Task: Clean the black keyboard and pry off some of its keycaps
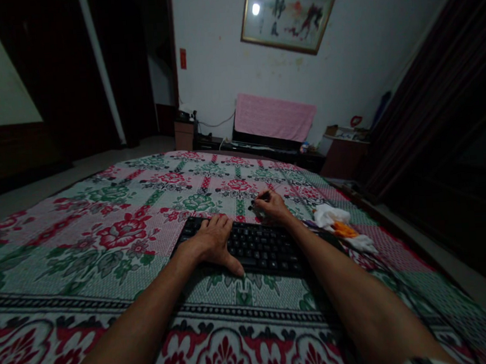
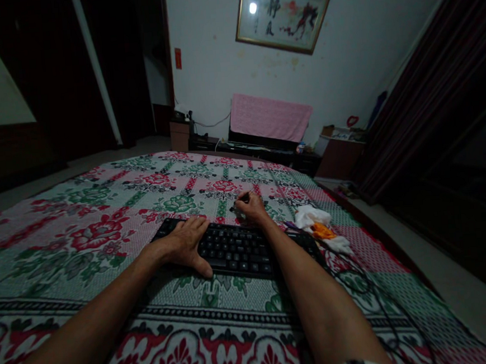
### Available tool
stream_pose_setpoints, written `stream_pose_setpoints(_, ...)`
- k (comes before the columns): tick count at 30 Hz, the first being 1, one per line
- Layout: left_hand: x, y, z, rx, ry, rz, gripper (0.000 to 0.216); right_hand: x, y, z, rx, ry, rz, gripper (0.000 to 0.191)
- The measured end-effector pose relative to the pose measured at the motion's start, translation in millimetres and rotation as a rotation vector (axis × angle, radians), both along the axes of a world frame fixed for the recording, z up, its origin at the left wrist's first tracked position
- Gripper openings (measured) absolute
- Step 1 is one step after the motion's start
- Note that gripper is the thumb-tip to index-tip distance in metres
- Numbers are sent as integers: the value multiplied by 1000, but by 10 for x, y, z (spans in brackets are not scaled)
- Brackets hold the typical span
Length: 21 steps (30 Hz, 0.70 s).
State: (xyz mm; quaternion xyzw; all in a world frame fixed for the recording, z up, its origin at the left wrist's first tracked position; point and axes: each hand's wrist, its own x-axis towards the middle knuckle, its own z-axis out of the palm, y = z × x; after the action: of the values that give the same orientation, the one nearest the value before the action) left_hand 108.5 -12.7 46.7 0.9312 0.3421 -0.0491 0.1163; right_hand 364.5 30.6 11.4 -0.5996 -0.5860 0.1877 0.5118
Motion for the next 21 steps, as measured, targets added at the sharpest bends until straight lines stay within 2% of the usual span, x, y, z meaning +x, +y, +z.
stream_pose_setpoints(4, 4, 9, -10, -3, 11, 2, 130, -18, -6, 5, -56, 54, 67, 27)
stream_pose_setpoints(12, 4, -6, 23, 1, 4, -1, 131, -49, -56, 83, 2, 97, -66, 24)
stream_pose_setpoints(17, 8, 9, -2, -2, 16, 1, 131, -25, -77, 21, -137, 157, 25, 27)
stream_pose_setpoints(21, 9, 22, -26, 18, 12, -1, 130, -60, -18, -3, -146, 196, 99, 31)
